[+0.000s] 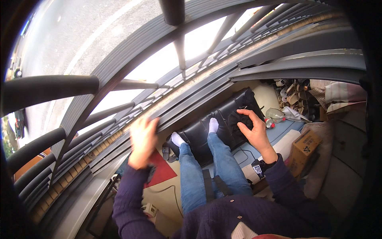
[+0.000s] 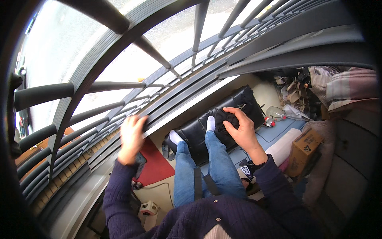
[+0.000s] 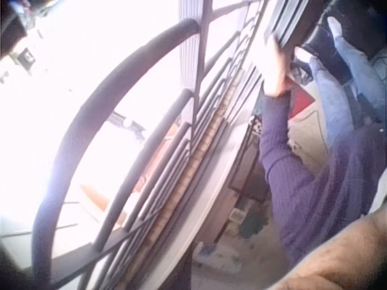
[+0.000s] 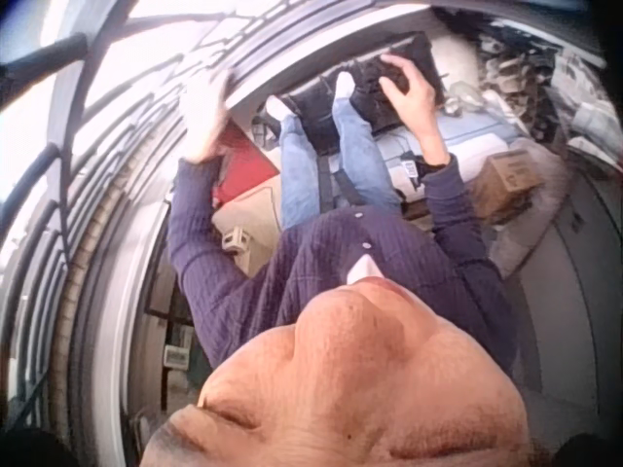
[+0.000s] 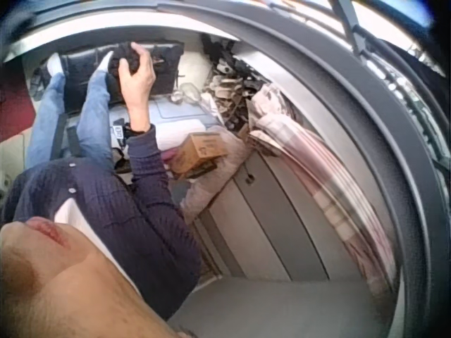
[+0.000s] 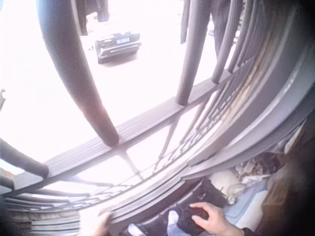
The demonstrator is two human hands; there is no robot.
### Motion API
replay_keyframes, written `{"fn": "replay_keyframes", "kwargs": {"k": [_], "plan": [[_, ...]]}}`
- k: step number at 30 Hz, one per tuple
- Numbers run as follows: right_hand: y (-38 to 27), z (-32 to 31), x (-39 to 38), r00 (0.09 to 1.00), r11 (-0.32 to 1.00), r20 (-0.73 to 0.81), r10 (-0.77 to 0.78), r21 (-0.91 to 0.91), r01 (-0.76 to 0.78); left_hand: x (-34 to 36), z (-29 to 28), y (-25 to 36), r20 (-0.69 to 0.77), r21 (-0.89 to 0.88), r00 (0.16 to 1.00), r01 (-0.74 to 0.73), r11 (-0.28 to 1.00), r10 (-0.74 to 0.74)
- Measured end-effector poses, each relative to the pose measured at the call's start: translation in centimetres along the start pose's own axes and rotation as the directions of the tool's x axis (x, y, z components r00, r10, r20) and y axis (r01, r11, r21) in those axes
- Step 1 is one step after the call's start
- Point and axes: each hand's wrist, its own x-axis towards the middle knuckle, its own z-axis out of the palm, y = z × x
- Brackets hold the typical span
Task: The person installs a long metal frame into a curved window opening. They align the frame along the top edge, press it into place, and adjust its position repeatedly to fit the curved structure.
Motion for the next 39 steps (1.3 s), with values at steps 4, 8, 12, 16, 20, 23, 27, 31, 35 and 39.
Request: {"fn": "replay_keyframes", "kwargs": {"k": [4,8,12,16,20,23,27,31,35,39], "plan": [[1.0,-0.1,-0.8,0.998,0.998,0.01,0.06,0.015,-0.06,-6.8,-7.1,-5.9,0.504,0.637,0.58,0.251,0.729,-0.64],[0.8,0.2,-0.8,0.999,0.999,0.017,0.037,0.008,-0.037,0.2,-4.3,-1.0,0.145,-0.054,0.972,0.197,0.979,-0.187],[0.4,-0.4,-1.1,1.0,1.0,0.005,0.029,-0.002,-0.029,14.4,1.8,8.1,-0.079,-0.465,0.989,-0.149,0.872,0.126],[1.3,-1.5,-1.5,0.996,0.996,-0.009,0.088,-0.007,-0.088,23.2,4.8,14.3,-0.09,-0.466,0.968,-0.248,0.849,0.233],[2.7,-2.3,-1.8,0.994,0.994,-0.009,0.111,-0.02,-0.111,25.6,6.5,15.7,-0.062,-0.368,0.968,-0.247,0.896,0.242],[3.3,-2.3,-1.9,0.993,0.992,-0.008,0.121,-0.03,-0.121,25.7,7.3,15.7,-0.034,-0.348,0.967,-0.248,0.904,0.252],[3.5,-1.8,-1.4,0.993,0.992,0.0,0.122,-0.038,-0.122,26.2,7.1,15.5,0.016,-0.237,0.927,-0.36,0.902,0.374],[3.1,-0.9,-0.8,0.994,0.994,0.027,0.11,-0.024,-0.109,27.1,7.2,14.8,0.071,-0.328,0.904,-0.377,0.866,0.421],[2.7,0.3,-0.3,0.993,0.994,0.053,0.11,-0.014,-0.109,27.3,8.7,14.4,0.092,-0.603,0.947,-0.192,0.775,0.307],[2.4,1.4,0.2,0.991,0.994,0.075,0.11,0.007,-0.111,28.7,9.5,14.3,0.258,-0.743,0.95,0.077,0.665,0.177]]}}
